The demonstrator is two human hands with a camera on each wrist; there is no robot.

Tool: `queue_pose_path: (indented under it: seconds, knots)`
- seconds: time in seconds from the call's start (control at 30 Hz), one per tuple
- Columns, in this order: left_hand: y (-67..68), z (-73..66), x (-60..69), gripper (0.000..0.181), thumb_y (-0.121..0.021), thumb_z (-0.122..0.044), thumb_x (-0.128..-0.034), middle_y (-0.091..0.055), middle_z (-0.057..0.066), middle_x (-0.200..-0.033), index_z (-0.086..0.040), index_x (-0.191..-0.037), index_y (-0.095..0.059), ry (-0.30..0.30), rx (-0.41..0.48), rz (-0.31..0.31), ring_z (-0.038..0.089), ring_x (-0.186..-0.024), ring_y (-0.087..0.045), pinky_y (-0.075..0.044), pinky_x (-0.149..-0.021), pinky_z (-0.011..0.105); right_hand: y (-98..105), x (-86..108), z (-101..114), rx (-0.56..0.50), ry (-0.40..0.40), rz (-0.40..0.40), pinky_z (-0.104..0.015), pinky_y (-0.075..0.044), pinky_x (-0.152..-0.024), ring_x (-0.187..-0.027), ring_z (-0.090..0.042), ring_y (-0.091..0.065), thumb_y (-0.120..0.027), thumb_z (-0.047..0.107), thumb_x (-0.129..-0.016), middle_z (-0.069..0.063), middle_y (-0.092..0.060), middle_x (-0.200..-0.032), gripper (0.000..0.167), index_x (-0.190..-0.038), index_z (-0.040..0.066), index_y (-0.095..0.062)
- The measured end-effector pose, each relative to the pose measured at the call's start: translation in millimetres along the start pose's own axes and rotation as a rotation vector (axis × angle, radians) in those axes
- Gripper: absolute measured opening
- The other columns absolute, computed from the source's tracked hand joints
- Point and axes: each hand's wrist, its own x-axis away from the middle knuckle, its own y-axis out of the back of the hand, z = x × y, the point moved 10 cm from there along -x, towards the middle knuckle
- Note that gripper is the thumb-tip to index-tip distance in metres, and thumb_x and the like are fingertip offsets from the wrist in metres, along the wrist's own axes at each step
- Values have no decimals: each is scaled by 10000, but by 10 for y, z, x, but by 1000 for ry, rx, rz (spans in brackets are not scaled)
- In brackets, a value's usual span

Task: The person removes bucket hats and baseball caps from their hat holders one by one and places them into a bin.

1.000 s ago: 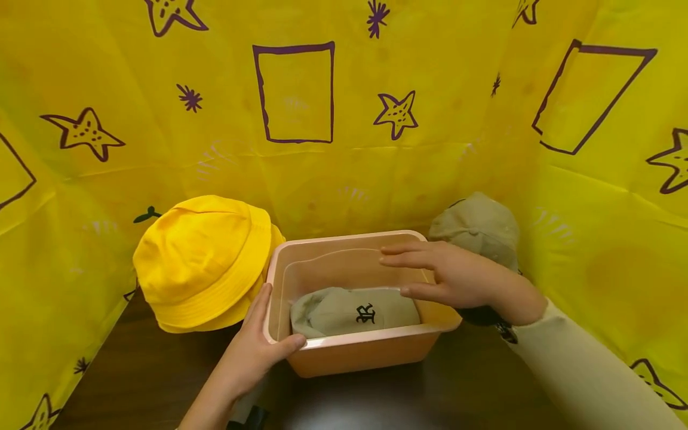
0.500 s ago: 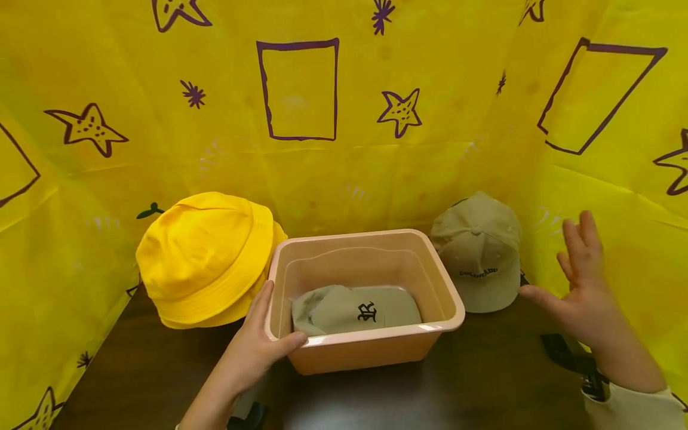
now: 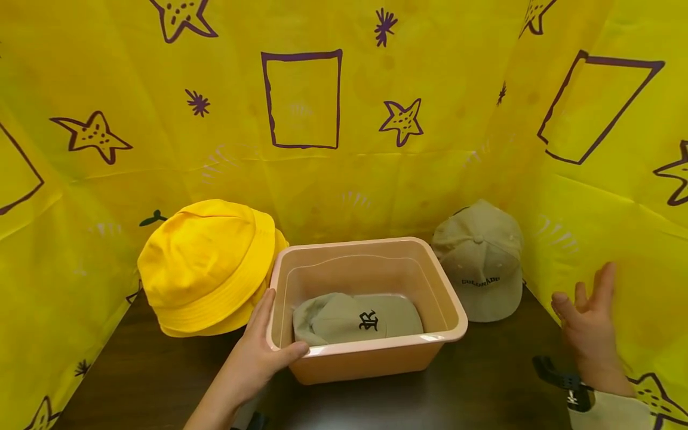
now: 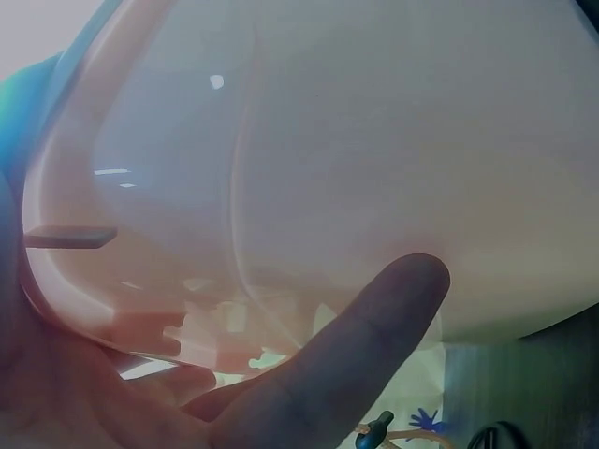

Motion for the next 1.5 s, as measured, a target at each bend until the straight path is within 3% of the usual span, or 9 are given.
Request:
queue_pose_path:
  seconds: [0.17, 0.27, 0.33, 0.47, 0.6, 0.73, 0.87, 1.17, 1.5]
  knots:
    - [10, -12, 3, 1154, -831, -410, -802, -32, 72, -1651, -202, -1618, -41, -4, 4, -2, 369, -1416, -236, -255, -1089, 542, 100, -5, -538, -14, -267, 14, -233, -500, -683, -1421, -225, 262, -491, 186, -1041, 78, 420, -1523, 901, -1516, 492, 211]
    - [13, -23, -9, 1154, -836, -398, -800, -35, 61, -1650, -206, -1617, -44, -10, 13, -4, 369, -1408, -254, -265, -1087, 535, 65, 40, -838, -164, -431, 62, -454, -521, -802, -1390, -295, 329, -428, 245, -1061, 122, 476, -1472, 849, -1469, 557, 248]
    - [9, -26, -12, 1156, -838, -394, -798, -38, 57, -1649, -210, -1617, -44, -9, 20, -3, 367, -1399, -272, -281, -1081, 528, 34, 79, -988, -277, -522, 83, -613, -425, -938, -1365, -316, 371, -403, 257, -1069, 171, 492, -1441, 829, -1437, 608, 251]
    - [-2, -7, -6, 1159, -843, -397, -795, -41, 42, -1649, -222, -1617, -46, 0, 26, 0, 357, -1390, -292, -304, -1071, 510, -3, 138, -1154, -426, -607, 106, -655, -201, -1070, -1372, -306, 363, -393, 211, -1082, 238, 454, -1442, 824, -1430, 639, 219]
    - [-3, 8, 2, 1154, -846, -380, -795, -44, 35, -1648, -231, -1617, -49, -1, 43, -3, 348, -1367, -338, -343, -1050, 484, -90, 151, -1173, -562, -599, 209, -674, -267, -1040, -1457, -376, -138, -324, 97, -1094, 96, -82, -1620, 763, -1503, 594, 87]
    - [0, 2, -2, 1150, -848, -369, -795, -55, 24, -1645, -244, -1616, -53, -8, 54, -5, 345, -1328, -393, -388, -1017, 449, -215, 158, -1123, -759, -577, 360, -664, -352, -995, -1218, -354, -544, -215, -2, -1085, -42, -577, -1344, 565, -1507, 349, -348]
    - [-1, -11, -6, 1151, -847, -368, -798, -45, 35, -1646, -238, -1616, -48, -7, 59, 0, 353, -1326, -394, -394, -1014, 440, -265, 177, -1101, -769, -577, 429, -603, -395, -999, -1219, -319, -552, -177, -47, -1073, -51, -592, -1326, 547, -1373, 189, -569]
    - [-11, -37, 4, 1145, -840, -364, -806, -39, 62, -1648, -214, -1617, -46, -19, 57, 3, 354, -1340, -375, -374, -1031, 465, -90, 237, -1108, -600, -593, 283, -507, -486, -934, -1103, -264, -624, -302, -101, -1050, -43, -635, -1211, 520, -1274, 206, -657]
    - [-7, 0, 6, 1150, -831, -411, -802, -28, 74, -1651, -210, -1617, -44, -2, 8, -1, 372, -1381, -313, -301, -1071, 515, -98, 237, -924, -604, -467, 329, -490, -531, -858, -1028, -292, -654, -271, -152, -1031, -125, -656, -1135, 517, -1284, 93, -649]
